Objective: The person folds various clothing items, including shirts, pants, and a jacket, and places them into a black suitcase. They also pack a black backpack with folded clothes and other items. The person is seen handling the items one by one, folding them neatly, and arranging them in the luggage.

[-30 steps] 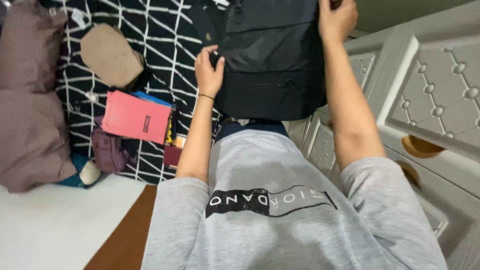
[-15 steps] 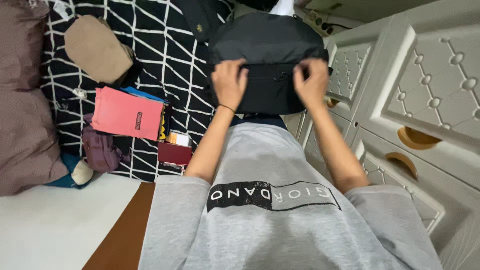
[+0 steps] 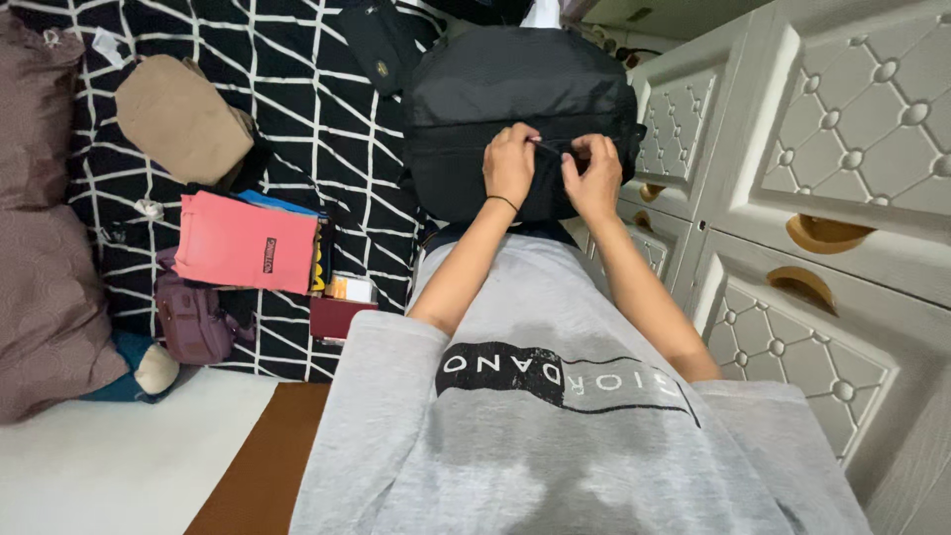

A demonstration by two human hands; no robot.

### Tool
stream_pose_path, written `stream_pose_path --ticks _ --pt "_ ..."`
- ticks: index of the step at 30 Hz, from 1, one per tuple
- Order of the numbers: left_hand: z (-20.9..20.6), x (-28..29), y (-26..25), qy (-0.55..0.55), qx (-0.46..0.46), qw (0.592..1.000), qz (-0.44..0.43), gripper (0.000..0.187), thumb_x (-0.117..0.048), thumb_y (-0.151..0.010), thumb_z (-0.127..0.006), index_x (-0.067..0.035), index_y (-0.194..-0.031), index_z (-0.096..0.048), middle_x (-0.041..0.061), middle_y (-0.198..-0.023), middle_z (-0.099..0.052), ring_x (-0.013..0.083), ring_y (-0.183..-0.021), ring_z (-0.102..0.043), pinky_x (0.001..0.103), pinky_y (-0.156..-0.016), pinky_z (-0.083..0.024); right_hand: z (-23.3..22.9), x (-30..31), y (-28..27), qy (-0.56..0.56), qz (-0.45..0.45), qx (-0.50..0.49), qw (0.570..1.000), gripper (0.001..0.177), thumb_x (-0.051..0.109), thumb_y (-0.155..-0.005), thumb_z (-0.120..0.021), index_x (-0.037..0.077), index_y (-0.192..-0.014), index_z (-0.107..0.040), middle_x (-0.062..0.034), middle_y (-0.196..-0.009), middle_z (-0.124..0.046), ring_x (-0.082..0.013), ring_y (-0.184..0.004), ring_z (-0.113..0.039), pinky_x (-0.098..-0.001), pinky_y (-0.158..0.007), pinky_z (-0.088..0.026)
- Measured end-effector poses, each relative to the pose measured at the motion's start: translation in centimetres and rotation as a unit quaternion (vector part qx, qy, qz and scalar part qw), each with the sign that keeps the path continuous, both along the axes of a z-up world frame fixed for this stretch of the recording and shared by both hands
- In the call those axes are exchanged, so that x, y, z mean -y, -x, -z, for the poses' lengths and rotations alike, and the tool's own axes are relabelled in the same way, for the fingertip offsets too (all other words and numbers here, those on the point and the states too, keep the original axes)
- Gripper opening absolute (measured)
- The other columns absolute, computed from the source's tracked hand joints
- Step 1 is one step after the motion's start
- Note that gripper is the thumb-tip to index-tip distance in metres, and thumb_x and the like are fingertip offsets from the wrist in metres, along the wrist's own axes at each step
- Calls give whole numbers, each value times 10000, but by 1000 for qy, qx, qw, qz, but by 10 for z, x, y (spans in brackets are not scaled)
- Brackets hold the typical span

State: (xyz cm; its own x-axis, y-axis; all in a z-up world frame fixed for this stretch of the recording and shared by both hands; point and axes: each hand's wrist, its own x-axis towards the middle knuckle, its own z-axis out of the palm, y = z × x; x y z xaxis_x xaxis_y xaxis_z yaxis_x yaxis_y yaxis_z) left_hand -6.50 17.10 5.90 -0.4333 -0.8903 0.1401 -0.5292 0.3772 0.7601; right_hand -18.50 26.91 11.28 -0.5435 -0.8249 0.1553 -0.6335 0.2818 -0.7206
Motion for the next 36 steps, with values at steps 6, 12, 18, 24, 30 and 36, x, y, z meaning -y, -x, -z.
stream_pose_path --ticks 6,12,18,24,30,36 --pt "1 -1 -28 -108 -77 988 -78 71 -153 -881 -760 -93 -916 -748 123 -880 -741 297 -794 -732 400 -727 -577 -15 7 -24 -14 -41 -103 994 317 83 -841 -824 78 -1130 -695 -126 -1049 -575 -328 -931 -626 -426 -784 -521" --pt "-18 -1 -50 -96 -78 988 -92 96 -176 -848 -788 -89 -877 -760 120 -862 -741 283 -783 -733 391 -722 -576 -5 4 -15 17 -73 -121 990 189 27 -927 -762 39 -1072 -641 -136 -1069 -593 -356 -975 -649 -432 -814 -532" --pt "-28 6 -67 -82 -62 991 -84 104 -166 -840 -798 -78 -876 -756 123 -853 -746 292 -766 -722 394 -699 -563 15 -8 -13 84 -16 -45 995 133 -54 -953 -646 -3 -1075 -638 -166 -1029 -639 -325 -885 -687 -391 -757 -568" --pt "-14 34 -133 -42 -72 985 -152 85 -126 -835 -809 -60 -866 -765 110 -838 -765 247 -760 -748 338 -703 -574 63 -24 18 110 151 197 963 36 20 -1027 -656 6 -1058 -644 -57 -907 -684 -100 -695 -676 -263 -594 -606" --pt "10 73 -207 -70 -11 961 -267 102 -135 -822 -839 -59 -858 -782 104 -756 -764 215 -658 -742 322 -642 -561 117 -44 70 133 218 262 931 73 34 -1030 -662 18 -1094 -630 -51 -928 -683 -89 -678 -662 -277 -568 -639" --pt "76 81 -223 -105 31 948 -299 154 -187 -750 -877 -80 -834 -804 102 -750 -764 232 -687 -754 348 -667 -579 150 -48 97 127 302 383 864 104 34 -1000 -658 32 -1104 -652 -63 -915 -694 -126 -651 -685 -315 -547 -657"
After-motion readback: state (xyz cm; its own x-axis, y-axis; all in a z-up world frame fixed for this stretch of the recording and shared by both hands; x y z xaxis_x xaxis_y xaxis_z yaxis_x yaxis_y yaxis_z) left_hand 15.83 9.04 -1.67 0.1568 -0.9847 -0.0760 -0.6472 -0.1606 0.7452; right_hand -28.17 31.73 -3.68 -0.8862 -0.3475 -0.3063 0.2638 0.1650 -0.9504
